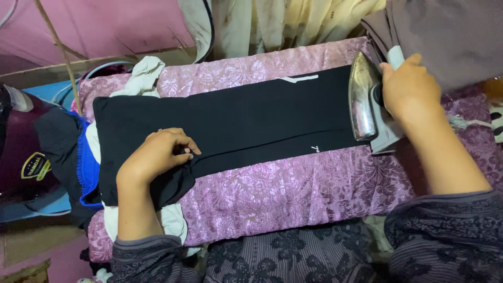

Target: The recorder irons a black t-shirt on a patterned ironing board and then folds it carefully.

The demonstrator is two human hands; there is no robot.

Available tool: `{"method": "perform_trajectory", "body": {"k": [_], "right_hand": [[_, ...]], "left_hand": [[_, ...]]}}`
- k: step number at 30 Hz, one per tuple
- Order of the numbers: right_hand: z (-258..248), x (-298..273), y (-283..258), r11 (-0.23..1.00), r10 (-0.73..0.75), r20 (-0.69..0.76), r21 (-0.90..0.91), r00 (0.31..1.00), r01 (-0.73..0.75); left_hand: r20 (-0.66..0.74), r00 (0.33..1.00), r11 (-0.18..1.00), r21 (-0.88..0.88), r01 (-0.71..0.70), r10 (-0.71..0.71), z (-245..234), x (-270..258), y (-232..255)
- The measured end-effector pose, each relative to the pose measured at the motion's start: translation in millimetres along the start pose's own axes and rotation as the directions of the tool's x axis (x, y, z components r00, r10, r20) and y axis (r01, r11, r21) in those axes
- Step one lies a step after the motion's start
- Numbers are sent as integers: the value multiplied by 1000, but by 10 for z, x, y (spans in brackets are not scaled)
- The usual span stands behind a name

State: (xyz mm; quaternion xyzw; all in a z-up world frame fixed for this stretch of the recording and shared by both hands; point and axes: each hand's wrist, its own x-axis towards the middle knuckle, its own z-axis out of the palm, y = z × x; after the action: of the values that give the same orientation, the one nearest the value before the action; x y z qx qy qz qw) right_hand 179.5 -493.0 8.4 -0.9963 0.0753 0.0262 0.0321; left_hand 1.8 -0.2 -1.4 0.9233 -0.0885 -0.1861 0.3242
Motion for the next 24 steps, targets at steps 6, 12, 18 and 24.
{"method": "perform_trajectory", "body": {"k": [6,12,18,24], "right_hand": [[-108,-409,205,998,61,32,12,998,-61],[-169,-980,542,997,75,90,-31,993,-72],[-426,-1364,762,985,83,208,-164,975,-49],[495,-1243,2403,969,-12,-150,243,989,49]], "left_hand": [[-4,1000,1000,-11,14,-14,-9,-3,47],[-16,998,998,22,64,-64,-14,4,76],[-32,998,999,23,45,-45,17,24,18],[-26,993,994,11,111,-111,-14,8,97]]}}
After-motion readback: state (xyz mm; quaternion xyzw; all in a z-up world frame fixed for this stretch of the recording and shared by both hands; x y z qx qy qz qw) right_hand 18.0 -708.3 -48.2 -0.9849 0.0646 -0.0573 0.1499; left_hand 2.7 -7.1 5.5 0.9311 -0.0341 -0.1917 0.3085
